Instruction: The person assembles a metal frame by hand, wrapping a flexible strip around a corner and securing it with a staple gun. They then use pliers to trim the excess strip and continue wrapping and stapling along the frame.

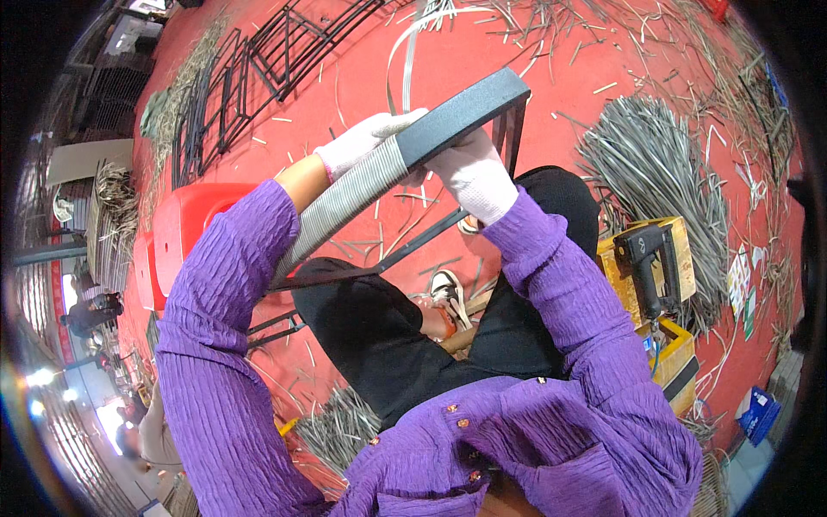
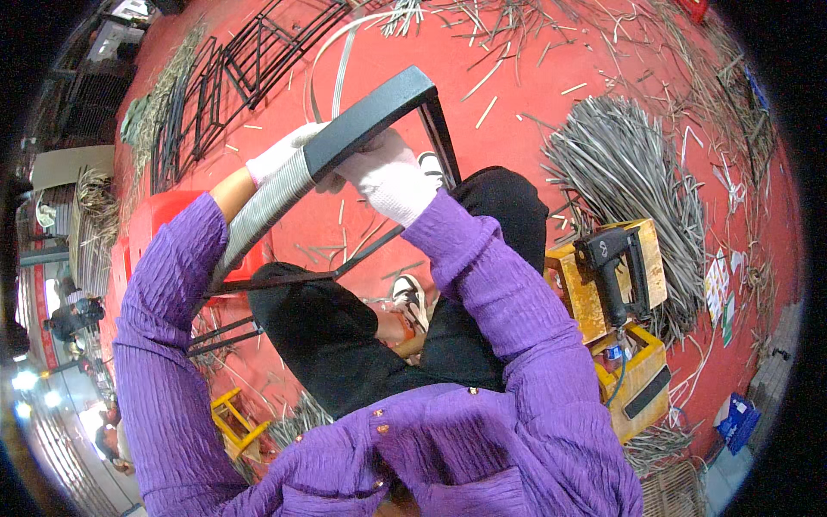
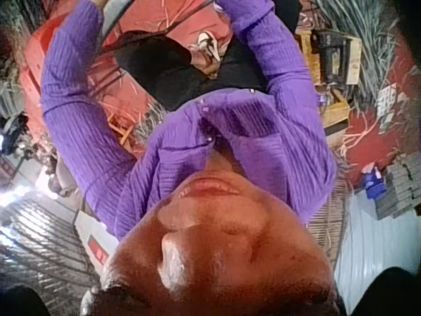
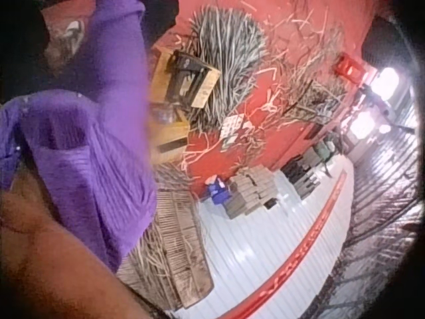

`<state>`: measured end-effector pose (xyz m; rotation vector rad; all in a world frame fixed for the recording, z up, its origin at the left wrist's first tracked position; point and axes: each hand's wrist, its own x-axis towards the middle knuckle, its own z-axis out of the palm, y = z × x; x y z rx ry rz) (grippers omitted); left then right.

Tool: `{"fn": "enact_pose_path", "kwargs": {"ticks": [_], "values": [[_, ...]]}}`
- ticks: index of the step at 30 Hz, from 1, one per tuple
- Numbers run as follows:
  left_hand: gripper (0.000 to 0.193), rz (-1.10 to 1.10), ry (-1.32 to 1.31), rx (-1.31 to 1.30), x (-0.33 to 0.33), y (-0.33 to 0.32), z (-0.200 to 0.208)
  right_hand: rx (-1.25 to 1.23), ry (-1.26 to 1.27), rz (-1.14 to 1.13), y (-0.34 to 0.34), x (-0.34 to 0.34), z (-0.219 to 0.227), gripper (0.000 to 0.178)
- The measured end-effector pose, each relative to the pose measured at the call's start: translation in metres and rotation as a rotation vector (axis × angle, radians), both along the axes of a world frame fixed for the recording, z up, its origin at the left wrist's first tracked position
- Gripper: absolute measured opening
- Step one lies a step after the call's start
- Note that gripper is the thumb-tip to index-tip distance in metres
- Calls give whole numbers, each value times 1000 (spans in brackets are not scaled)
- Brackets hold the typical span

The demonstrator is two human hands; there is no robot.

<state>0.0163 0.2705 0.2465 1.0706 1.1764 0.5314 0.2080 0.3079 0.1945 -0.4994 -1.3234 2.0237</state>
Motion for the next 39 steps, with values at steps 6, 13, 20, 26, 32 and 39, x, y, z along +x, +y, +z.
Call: {"fn": "enact_pose_path", "kwargs": {"ticks": [6, 13, 20, 26, 32, 39], "values": [[51, -168, 553, 455, -5, 2, -15, 169, -231, 61, 1, 5, 0, 16], [63, -117, 589, 88, 40, -24, 101, 8, -313, 313, -18, 68, 53, 28], [37, -70, 1510, 1059, 79, -50, 66, 0, -175, 235, -41, 107, 118, 18], [32, -102, 677, 781, 24, 2, 54, -72, -236, 229, -18, 109, 89, 47], [53, 208, 574, 476, 23, 6, 16, -55, -52, -91, -29, 54, 27, 47], [33, -151, 624, 816, -6, 15, -31, 148, 94, 169, 9, 16, 15, 43]]}}
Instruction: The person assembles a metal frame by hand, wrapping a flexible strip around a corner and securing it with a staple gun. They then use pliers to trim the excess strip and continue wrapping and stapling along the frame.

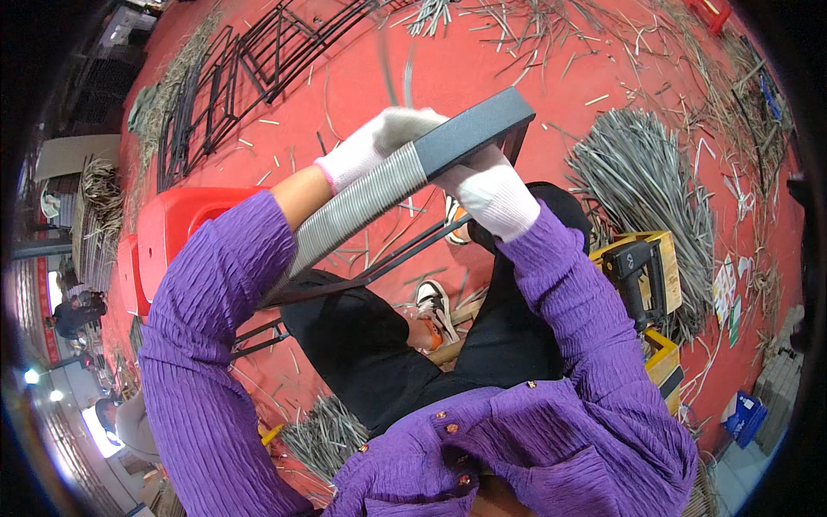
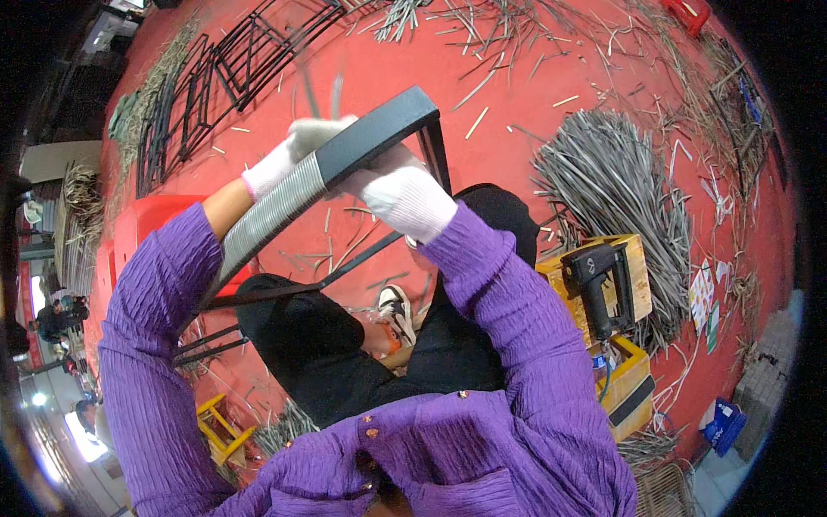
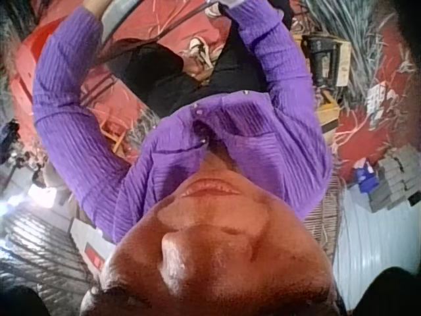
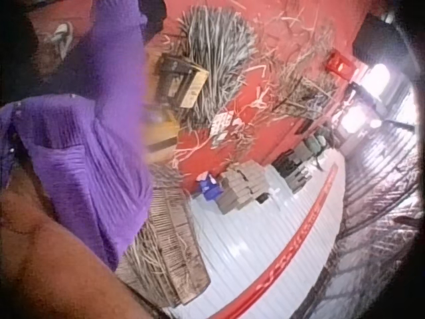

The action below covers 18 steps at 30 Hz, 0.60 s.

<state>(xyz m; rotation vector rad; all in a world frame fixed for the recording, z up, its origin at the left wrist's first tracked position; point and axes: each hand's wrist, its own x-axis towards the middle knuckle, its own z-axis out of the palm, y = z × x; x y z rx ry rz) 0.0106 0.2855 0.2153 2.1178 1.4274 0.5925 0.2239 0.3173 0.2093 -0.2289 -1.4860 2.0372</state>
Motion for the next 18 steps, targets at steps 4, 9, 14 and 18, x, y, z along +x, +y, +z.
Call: {"fn": "enact_pose_path", "kwargs": {"ticks": [4, 9, 14, 18], "values": [[38, 46, 45, -470, 19, 3, 45, 11, -303, 23, 1, 15, 4, 27], [72, 33, 49, -470, 61, -30, 140, -247, -311, 103, -29, 70, 45, 25], [53, 412, 591, 221, 96, -70, 103, -223, -294, 25, -44, 82, 74, 27], [33, 540, 406, 229, 91, -70, 82, -130, -519, 2, -34, 77, 102, 27]]}}
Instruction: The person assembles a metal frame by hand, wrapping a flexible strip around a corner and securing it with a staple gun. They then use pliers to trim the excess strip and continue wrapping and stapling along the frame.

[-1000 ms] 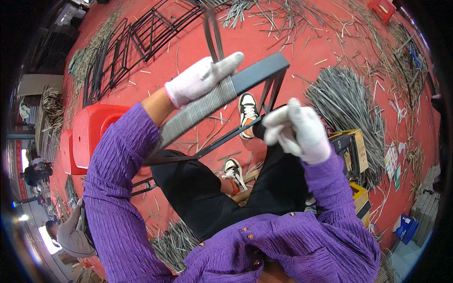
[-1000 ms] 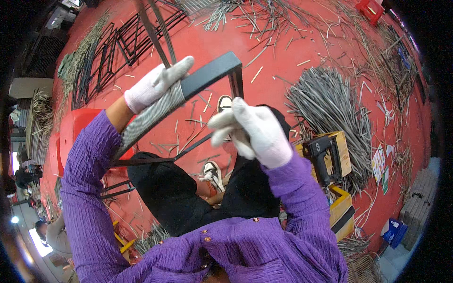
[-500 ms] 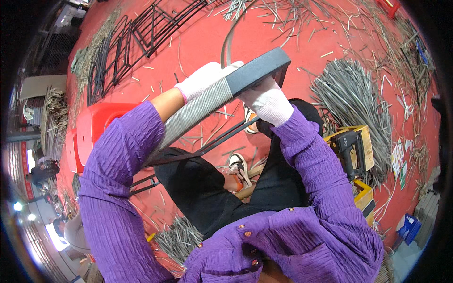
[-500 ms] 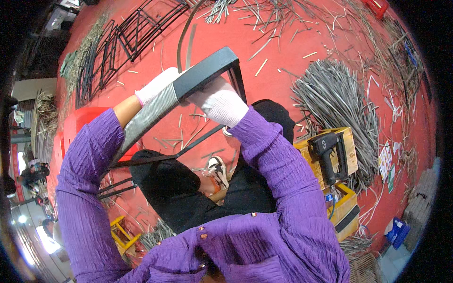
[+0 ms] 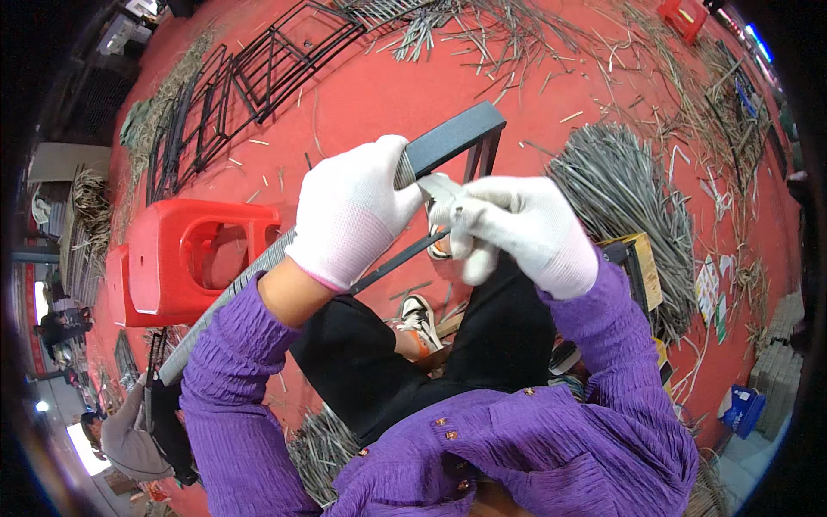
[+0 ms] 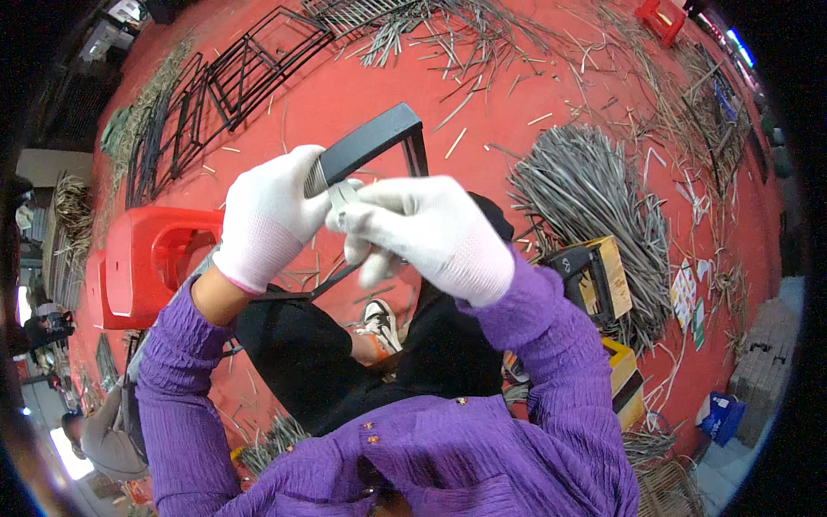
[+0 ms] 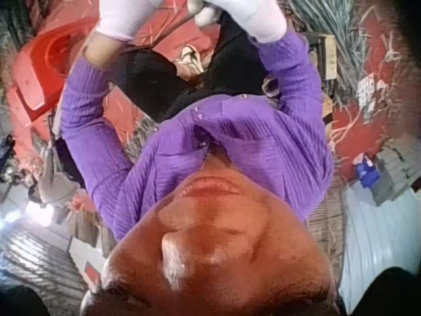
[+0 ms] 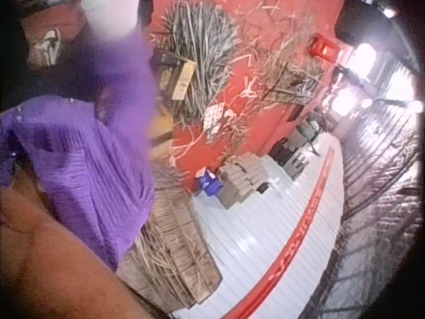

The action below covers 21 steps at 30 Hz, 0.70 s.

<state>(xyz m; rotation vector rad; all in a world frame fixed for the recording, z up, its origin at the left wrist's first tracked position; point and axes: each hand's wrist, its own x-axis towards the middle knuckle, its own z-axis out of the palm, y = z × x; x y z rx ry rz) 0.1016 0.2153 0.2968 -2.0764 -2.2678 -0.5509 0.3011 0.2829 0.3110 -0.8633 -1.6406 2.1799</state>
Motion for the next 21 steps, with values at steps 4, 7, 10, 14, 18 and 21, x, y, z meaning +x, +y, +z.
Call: {"fn": "enact_pose_path", "kwargs": {"ticks": [4, 7, 10, 14, 18, 21], "values": [[39, 47, -94, -27, 1, 6, 12, 226, 28, 88, 43, 8, 30, 26], [48, 63, -93, -148, 4, 7, 16, 659, -15, -7, 69, 1, 31, 29], [49, 61, -59, -118, 3, 8, 10, 782, -73, 278, 70, -18, 16, 42], [46, 38, -7, -67, 0, 10, 2, 886, 12, 329, 63, -36, 9, 21], [47, 71, -50, -79, 5, 8, 8, 683, 56, 205, 71, -47, 18, 25], [47, 93, -24, -131, 8, 8, 13, 1117, -82, 260, 89, -72, 20, 35]]}}
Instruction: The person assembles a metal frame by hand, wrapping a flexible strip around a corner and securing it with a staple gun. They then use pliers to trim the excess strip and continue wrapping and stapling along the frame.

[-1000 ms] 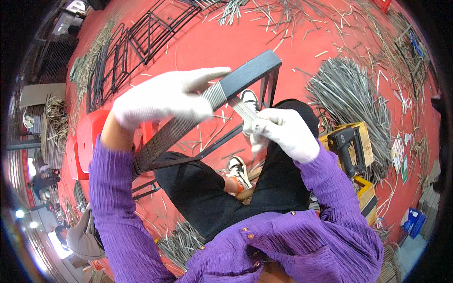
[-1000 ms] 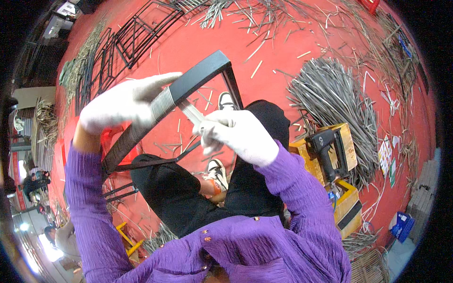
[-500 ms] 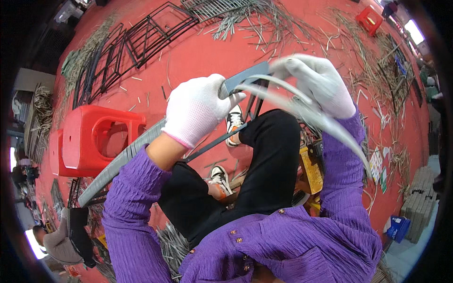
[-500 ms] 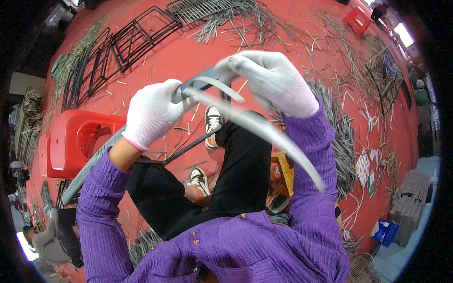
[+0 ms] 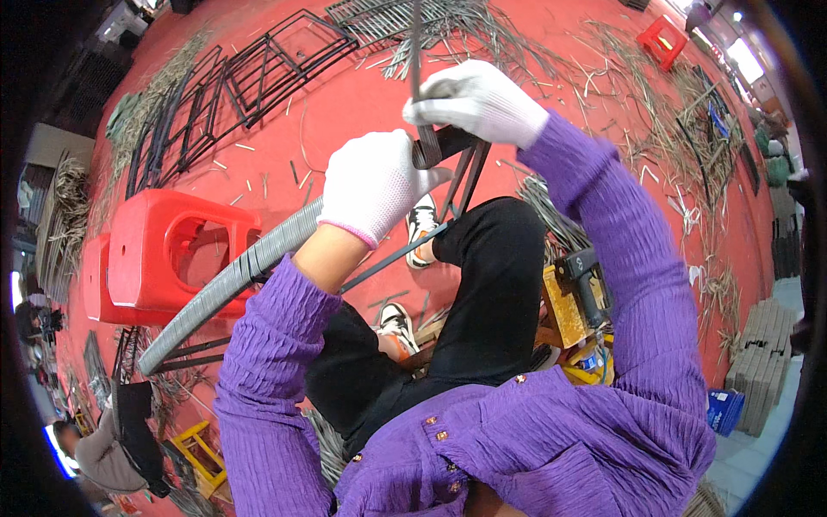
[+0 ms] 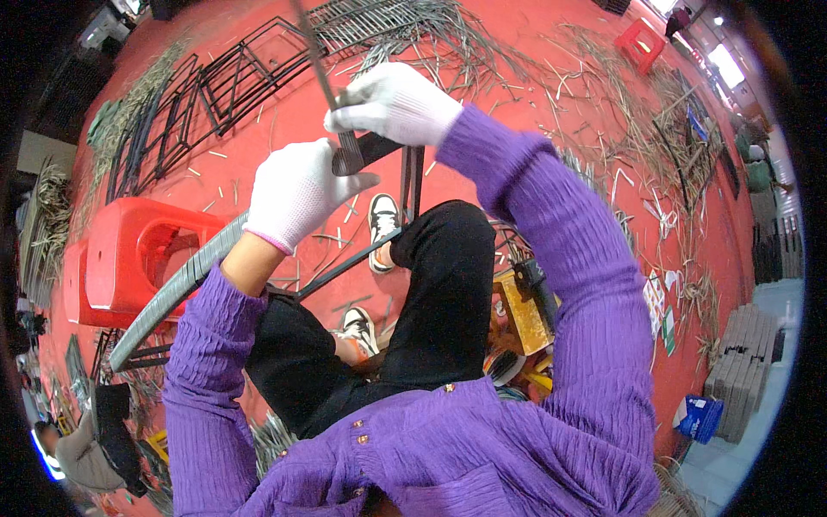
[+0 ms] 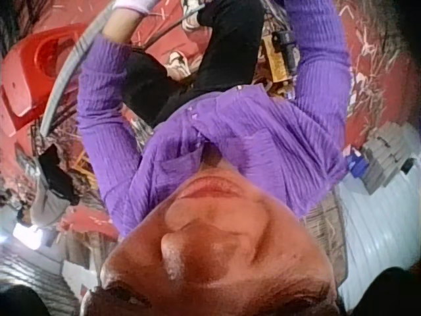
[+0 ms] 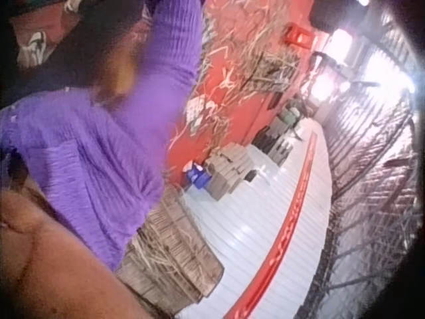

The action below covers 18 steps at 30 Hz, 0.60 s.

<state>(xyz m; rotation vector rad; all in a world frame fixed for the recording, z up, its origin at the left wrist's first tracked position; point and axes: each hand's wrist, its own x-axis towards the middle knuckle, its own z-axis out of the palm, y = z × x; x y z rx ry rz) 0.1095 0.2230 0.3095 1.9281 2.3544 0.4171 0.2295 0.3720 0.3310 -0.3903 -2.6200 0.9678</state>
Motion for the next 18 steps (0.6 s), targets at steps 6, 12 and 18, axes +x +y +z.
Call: {"fn": "enact_pose_path", "kwargs": {"ticks": [6, 12, 18], "values": [[52, -11, -75, 324, -1, -3, -12, 111, -392, 165, 40, -40, -20, 26], [37, -23, -122, 427, 10, -9, -18, 570, -437, 534, 61, -60, -38, 22], [38, -95, -287, 96, -5, 5, 2, 426, 598, -188, -7, 2, -26, 20]]}}
